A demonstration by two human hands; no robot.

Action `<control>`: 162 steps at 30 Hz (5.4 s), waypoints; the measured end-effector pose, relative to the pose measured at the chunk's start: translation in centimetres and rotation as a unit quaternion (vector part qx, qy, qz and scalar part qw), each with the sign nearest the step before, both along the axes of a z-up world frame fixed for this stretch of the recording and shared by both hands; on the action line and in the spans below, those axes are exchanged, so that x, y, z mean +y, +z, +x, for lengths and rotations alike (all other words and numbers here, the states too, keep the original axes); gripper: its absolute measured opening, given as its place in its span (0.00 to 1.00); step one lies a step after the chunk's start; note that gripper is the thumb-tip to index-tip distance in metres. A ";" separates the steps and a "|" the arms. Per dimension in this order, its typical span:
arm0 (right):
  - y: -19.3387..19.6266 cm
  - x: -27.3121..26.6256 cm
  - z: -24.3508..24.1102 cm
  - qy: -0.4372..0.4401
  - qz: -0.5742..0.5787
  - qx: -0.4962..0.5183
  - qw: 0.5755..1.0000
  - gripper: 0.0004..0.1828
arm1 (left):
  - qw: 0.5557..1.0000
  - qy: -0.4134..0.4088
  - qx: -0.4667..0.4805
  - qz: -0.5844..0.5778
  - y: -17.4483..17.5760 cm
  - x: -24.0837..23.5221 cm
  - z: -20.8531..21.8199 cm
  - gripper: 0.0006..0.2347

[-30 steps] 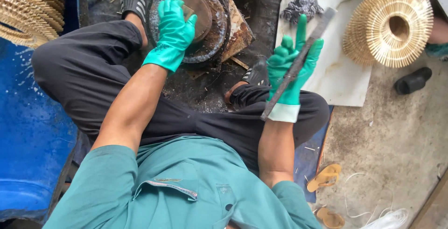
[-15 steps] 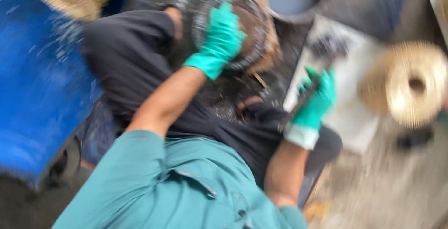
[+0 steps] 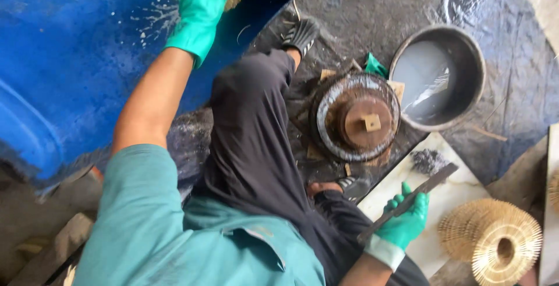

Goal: The recorder uses a metal tool and a large knife to scrape and trim the edges of circular bamboo fan components.

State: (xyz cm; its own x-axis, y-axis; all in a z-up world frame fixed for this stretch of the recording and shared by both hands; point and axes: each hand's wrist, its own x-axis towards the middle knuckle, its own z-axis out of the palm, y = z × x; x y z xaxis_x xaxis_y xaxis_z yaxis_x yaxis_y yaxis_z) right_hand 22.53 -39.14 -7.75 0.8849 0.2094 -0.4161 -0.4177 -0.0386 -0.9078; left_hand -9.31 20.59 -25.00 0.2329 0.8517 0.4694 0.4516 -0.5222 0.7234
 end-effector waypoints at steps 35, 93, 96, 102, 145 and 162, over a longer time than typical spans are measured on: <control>-3.2 -1.0 8.6 0.150 0.217 0.037 0.964 0.13 | 0.897 -0.030 -0.409 -0.162 6.2 -0.5 -25.1 0.11; 10.1 4.7 -10.2 0.212 0.165 -0.020 0.963 0.26 | 0.802 -0.472 -0.242 -0.274 17.2 -27.0 17.0 0.10; 10.3 5.0 -10.3 0.198 0.210 -0.007 0.957 0.25 | 0.782 -0.525 -0.245 -0.229 19.5 -28.1 16.6 0.09; 11.5 5.3 -11.2 0.210 0.216 -0.010 0.953 0.25 | 0.834 -0.482 -0.217 -0.156 18.1 -27.1 16.1 0.13; 11.6 5.8 -11.6 0.187 0.191 -0.025 0.963 0.26 | 0.834 -0.471 -0.243 -0.152 18.3 -26.7 15.7 0.11; 10.8 5.3 -11.5 0.213 0.141 -0.019 0.967 0.26 | 0.825 -0.471 -0.232 -0.209 19.1 -27.4 15.4 0.09</control>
